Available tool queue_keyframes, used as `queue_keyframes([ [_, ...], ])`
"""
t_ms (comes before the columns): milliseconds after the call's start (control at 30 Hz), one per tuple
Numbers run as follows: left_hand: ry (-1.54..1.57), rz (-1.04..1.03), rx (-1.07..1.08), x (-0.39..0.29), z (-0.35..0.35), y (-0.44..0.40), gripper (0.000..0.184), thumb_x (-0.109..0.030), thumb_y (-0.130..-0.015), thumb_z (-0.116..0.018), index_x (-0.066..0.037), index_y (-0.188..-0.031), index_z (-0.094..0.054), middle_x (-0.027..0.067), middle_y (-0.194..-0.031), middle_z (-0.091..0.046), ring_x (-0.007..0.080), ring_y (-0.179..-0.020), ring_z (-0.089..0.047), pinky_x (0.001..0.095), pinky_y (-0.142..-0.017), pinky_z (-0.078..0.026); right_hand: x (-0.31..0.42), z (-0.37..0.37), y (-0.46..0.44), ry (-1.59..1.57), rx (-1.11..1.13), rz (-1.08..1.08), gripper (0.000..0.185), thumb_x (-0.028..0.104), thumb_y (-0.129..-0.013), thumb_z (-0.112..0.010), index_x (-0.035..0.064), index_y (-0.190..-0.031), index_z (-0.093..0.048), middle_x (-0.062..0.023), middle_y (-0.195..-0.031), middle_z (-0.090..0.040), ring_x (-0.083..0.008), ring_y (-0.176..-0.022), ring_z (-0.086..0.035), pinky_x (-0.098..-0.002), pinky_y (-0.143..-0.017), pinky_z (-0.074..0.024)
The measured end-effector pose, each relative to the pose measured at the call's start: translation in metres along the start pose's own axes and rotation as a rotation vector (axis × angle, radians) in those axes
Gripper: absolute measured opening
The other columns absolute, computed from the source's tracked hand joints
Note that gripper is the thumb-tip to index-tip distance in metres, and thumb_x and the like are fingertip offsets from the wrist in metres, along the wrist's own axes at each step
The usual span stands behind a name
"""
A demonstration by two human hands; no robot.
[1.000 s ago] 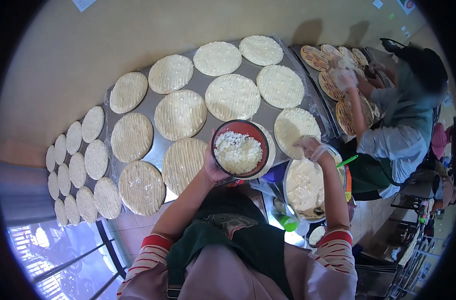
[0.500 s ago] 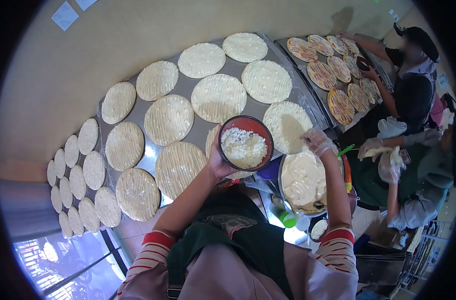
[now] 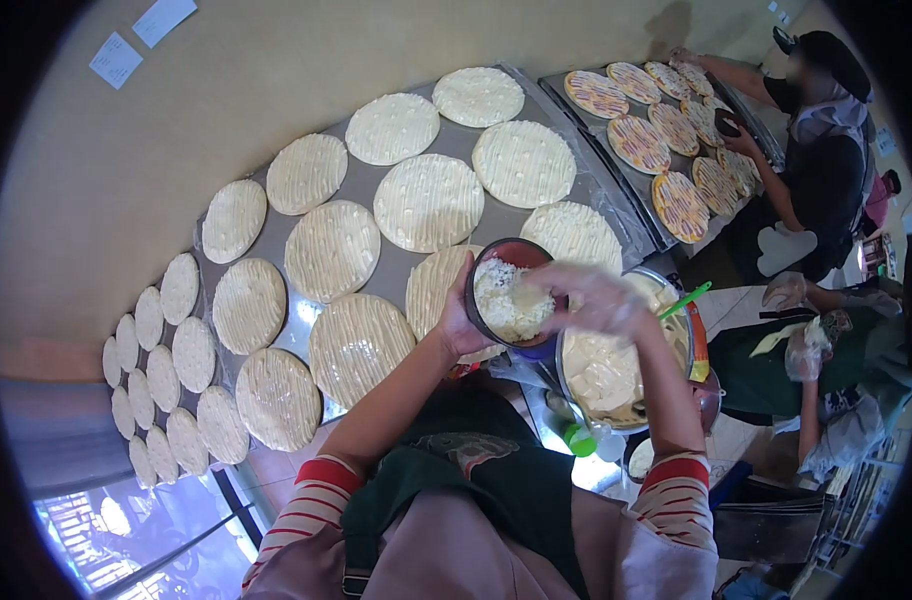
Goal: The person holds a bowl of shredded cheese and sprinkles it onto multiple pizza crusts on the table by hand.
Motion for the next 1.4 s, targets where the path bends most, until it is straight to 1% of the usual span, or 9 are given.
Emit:
queue_keyframes([
  [67,-0.036,0.0,-0.048,0.006,0.007,-0.006,0.079,-0.07,-0.085,-0.032,-0.009,-0.134,-0.043,0.0153,-0.134,-0.047,0.032,-0.122,-0.046,0.0503,-0.103,-0.034,0.007,-0.042,-0.006,0.214,-0.023,0.172,0.037,0.008,-0.07,-0.073,0.0053,-0.105,-0.063,-0.0139,-0.099,-0.063,-0.0302,-0.088,-0.063,-0.0353,-0.085,-0.05],
  [167,-0.041,0.026,-0.012,0.009,-0.001,-0.001,0.077,-0.068,-0.086,-0.032,-0.009,-0.135,-0.042,0.0138,-0.134,-0.047,0.0318,-0.122,-0.047,0.0502,-0.103,-0.034,-0.028,-0.074,-0.014,0.639,0.124,-0.106,0.035,0.009,-0.072,-0.071,0.0074,-0.107,-0.064,-0.0144,-0.098,-0.064,-0.032,-0.089,-0.063,-0.0362,-0.085,-0.0489],
  [267,-0.043,0.005,-0.001,0.009,0.001,-0.002,0.077,-0.069,-0.085,-0.032,-0.011,-0.135,-0.042,0.0128,-0.133,-0.048,0.0315,-0.121,-0.048,0.0507,-0.102,-0.035,-0.053,-0.065,-0.016,0.427,0.165,-0.087,0.033,0.01,-0.074,-0.069,0.0086,-0.106,-0.065,-0.0165,-0.099,-0.064,-0.0293,-0.089,-0.063,-0.0339,-0.08,-0.05],
  [467,0.107,0.041,0.046,0.009,0.0,-0.02,0.079,-0.071,-0.082,-0.036,-0.013,-0.136,-0.041,0.0132,-0.134,-0.047,0.0341,-0.121,-0.047,0.0549,-0.101,-0.035,-0.069,-0.014,-0.004,-1.048,-0.216,-0.441,0.022,0.008,-0.084,-0.064,0.0072,-0.106,-0.064,-0.0054,-0.102,-0.065,-0.0145,-0.088,-0.062,-0.0305,-0.074,-0.0516],
  [567,0.157,0.058,0.06,0.005,-0.003,-0.024,0.081,-0.073,-0.08,-0.038,-0.014,-0.136,-0.041,0.0133,-0.136,-0.046,0.0357,-0.123,-0.045,0.0567,-0.101,-0.032,-0.094,0.02,0.004,-1.128,-0.355,-0.468,0.02,0.006,-0.086,-0.062,0.0054,-0.106,-0.064,-0.0046,-0.104,-0.064,-0.0154,-0.084,-0.062,-0.0303,-0.075,-0.0523],
  [867,0.122,-0.159,-0.057,-0.034,0.01,0.014,0.076,-0.069,-0.083,-0.036,-0.013,-0.135,-0.042,0.0129,-0.135,-0.046,0.0354,-0.123,-0.044,0.0571,-0.102,-0.032,-0.189,0.026,0.015,0.033,-0.032,-0.445,0.021,0.012,-0.08,-0.067,0.0021,-0.098,-0.066,-0.0063,-0.081,-0.065,-0.0126,-0.071,-0.062,-0.0257,-0.065,-0.0517],
  [967,0.069,-0.198,-0.054,-0.043,0.01,0.029,0.078,-0.07,-0.082,-0.036,-0.013,-0.135,-0.042,0.0125,-0.135,-0.046,0.035,-0.122,-0.045,0.0565,-0.101,-0.034,-0.208,0.017,0.016,-0.149,-0.02,-0.698,0.015,0.012,-0.08,-0.062,0.0063,-0.091,-0.07,-0.0104,-0.076,-0.067,-0.0169,-0.07,-0.063,-0.0305,-0.065,-0.0507],
  [1200,0.078,-0.22,-0.068,-0.047,0.011,0.042,0.08,-0.072,-0.081,-0.037,-0.013,-0.135,-0.041,0.0132,-0.135,-0.046,0.0353,-0.122,-0.046,0.056,-0.098,-0.037,-0.227,0.025,-0.006,0.265,-0.122,-0.437,0.017,0.013,-0.078,-0.063,0.0084,-0.092,-0.071,-0.0095,-0.075,-0.067,-0.0173,-0.064,-0.063,-0.0302,-0.061,-0.0507],
  [1400,0.088,-0.219,-0.05,-0.045,0.008,0.039,0.08,-0.072,-0.082,-0.037,-0.013,-0.135,-0.041,0.0135,-0.135,-0.046,0.0356,-0.121,-0.046,0.0554,-0.099,-0.037,-0.224,0.023,-0.03,0.006,-0.139,-0.713,0.017,0.013,-0.079,-0.062,0.0025,-0.09,-0.069,-0.007,-0.077,-0.066,-0.0145,-0.064,-0.061,-0.0284,-0.058,-0.0497],
])
Point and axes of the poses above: each hand's wrist, its own y-axis away from the middle knuckle, its own z-axis out of the back of the hand, x = y × z, the point moved 6 cm from there along -y, towards the middle knuckle
